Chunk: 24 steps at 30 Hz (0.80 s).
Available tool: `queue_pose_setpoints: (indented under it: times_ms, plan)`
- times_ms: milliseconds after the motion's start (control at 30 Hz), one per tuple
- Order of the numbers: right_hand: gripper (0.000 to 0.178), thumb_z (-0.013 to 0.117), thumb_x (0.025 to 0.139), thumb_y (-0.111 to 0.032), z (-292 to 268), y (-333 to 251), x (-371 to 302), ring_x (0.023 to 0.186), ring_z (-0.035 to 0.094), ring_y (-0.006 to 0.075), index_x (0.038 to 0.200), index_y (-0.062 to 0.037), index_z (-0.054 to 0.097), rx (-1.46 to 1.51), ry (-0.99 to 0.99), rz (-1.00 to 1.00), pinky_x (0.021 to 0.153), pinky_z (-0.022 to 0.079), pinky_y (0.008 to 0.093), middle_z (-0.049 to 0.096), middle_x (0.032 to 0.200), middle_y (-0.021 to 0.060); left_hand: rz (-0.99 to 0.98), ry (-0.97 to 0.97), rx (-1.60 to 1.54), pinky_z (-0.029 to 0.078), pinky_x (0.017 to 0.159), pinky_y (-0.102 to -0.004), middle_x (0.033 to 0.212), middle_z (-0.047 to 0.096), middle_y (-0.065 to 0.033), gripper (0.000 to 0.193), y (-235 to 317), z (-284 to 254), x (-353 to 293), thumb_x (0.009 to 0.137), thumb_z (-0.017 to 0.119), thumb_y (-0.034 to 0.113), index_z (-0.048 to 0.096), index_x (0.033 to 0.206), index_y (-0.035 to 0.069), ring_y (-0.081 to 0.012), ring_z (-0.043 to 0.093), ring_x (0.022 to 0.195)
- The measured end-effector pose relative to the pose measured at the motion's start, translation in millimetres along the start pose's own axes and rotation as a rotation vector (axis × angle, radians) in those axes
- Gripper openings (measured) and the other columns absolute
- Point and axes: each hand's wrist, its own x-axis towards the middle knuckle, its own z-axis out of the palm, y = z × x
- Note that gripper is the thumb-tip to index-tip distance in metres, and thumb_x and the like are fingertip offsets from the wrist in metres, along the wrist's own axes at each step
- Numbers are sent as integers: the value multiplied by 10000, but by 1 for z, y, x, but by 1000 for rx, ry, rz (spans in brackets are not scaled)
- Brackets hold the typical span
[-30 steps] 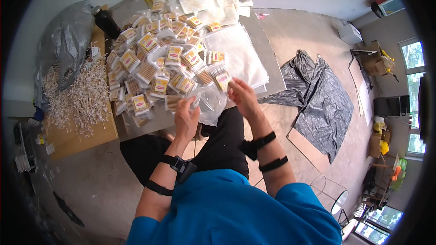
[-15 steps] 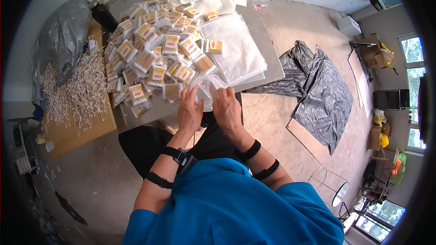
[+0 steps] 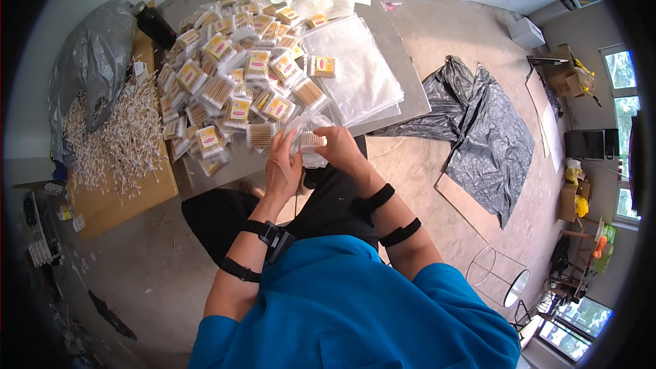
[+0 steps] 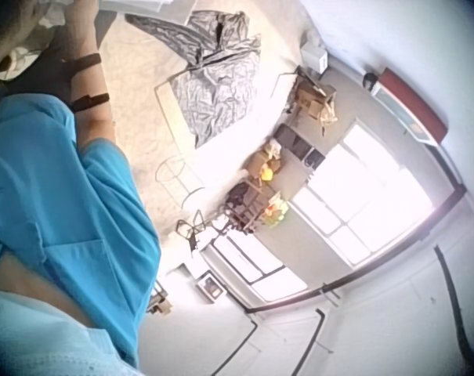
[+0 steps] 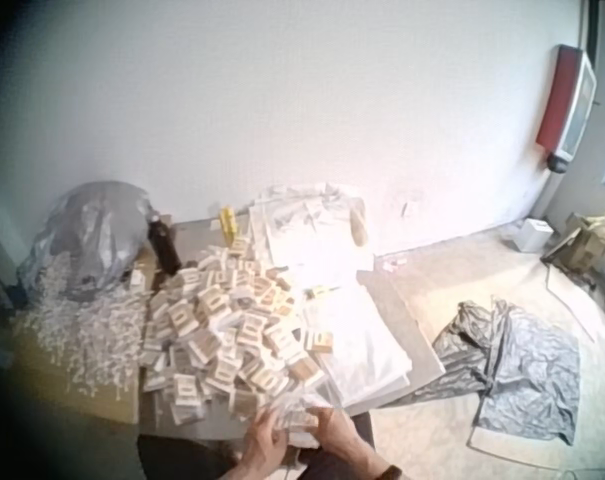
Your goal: Packing cotton swabs into plastic bags.
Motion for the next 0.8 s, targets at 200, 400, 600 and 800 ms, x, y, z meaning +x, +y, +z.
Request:
queue_pose_setpoints:
  times_ms: [200, 400, 600, 800]
  plan:
    - [458, 747, 637, -112, 8, 10, 17, 967, 618, 357, 1064, -33, 601, -271, -264, 96, 835, 497, 411, 654, 933, 203, -54, -55, 20, 443, 931, -392, 1346, 405, -215, 505, 4, -1, -6, 842, 573, 45, 438, 1328, 71, -385, 466, 1192]
    - [718, 832, 544, -129, 17, 23, 25, 1117, 555, 320, 1184, -55, 514, -256, -423, -110, 904, 472, 382, 593, 1149, 189, -87, -127, -21, 434, 938, -402, 1355, 386, -219, 515, 14, -4, -9, 839, 574, 38, 428, 1332, 68, -405, 450, 1195]
    - [710, 812, 573, -189, 24, -7, 13, 989, 611, 347, 1181, 9, 503, -357, -326, 120, 808, 519, 396, 599, 1084, 205, -31, -99, -42, 430, 940, -409, 1325, 409, -202, 527, 5, -1, -15, 820, 578, 11, 429, 1324, 55, -400, 455, 1187]
    - [875, 798, 602, -184, 35, -13, -4, 928, 630, 349, 1341, 29, 381, -257, -35, 174, 758, 530, 397, 592, 1070, 211, -54, -112, -28, 420, 956, -391, 1302, 433, -214, 521, 9, 0, -15, 810, 591, -17, 461, 1308, 65, -382, 474, 1174]
